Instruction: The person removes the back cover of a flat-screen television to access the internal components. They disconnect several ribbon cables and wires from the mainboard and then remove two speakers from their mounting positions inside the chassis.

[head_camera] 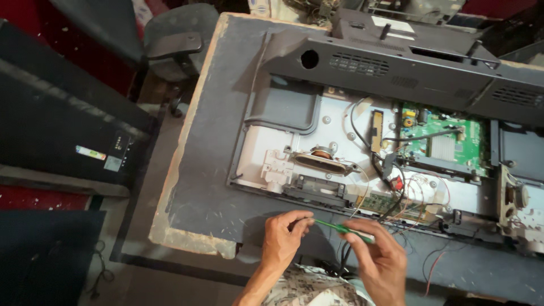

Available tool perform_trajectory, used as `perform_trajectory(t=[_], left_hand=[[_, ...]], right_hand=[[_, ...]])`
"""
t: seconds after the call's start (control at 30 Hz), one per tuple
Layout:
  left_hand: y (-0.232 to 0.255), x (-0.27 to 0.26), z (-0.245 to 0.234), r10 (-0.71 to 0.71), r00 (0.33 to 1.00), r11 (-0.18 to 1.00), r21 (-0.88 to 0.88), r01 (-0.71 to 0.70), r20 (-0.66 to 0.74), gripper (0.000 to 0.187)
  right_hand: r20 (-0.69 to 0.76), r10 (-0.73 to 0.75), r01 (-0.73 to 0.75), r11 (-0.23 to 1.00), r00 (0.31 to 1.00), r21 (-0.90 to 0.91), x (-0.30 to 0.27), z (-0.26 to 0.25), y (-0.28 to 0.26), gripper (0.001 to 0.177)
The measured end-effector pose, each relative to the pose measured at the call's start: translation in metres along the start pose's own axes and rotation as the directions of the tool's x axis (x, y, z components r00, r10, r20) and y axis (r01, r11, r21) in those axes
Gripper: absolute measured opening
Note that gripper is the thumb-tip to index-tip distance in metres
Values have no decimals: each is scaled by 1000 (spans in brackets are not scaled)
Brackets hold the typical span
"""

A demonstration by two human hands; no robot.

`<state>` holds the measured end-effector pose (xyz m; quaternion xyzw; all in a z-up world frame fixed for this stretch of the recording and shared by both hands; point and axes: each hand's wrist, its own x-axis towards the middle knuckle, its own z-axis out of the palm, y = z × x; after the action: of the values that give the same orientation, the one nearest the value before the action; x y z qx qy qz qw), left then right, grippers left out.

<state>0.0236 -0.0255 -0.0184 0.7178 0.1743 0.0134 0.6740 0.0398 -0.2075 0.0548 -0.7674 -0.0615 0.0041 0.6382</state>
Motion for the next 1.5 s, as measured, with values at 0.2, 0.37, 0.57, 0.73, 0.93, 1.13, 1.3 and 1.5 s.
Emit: perform_trajectory(t=[0.2,0.37,0.57,0.73,0.93,1.13,1.3,1.5], left_hand=[[15,-3,6,290,957,953,82,-291,26,19],[24,-1,28,287,955,956,48,-291,82,22],[45,-1,50,259,949,959,71,-275,179,13],[56,-3,61,438,863,884,56,-465,253,11],[57,-16,73,81,953,996,-65,-65,292,29],[78,-22,66,559,790,801,82,-593,251,30],[94,-21,56,712,638,617,174,-768,294,37],[92,-13,43,715,668,637,201,-744,208,44]], right_hand=[[-205,-421,271,816,884,-511,-25,-76,14,9],[-304,-469,-50,480,829,-876,-55,-174,57,5],[-316,-366,-210,301,875,-930,-42,-219,97,22],[-344,-219,-278,285,913,-918,-32,-215,97,28],[-470,-73,-252,766,880,-591,-26,-159,57,27],[73,489,-469,767,869,438,-7,-70,57,36],[209,529,-501,499,822,707,4,-40,42,35],[147,602,-524,520,785,675,31,-26,17,33]])
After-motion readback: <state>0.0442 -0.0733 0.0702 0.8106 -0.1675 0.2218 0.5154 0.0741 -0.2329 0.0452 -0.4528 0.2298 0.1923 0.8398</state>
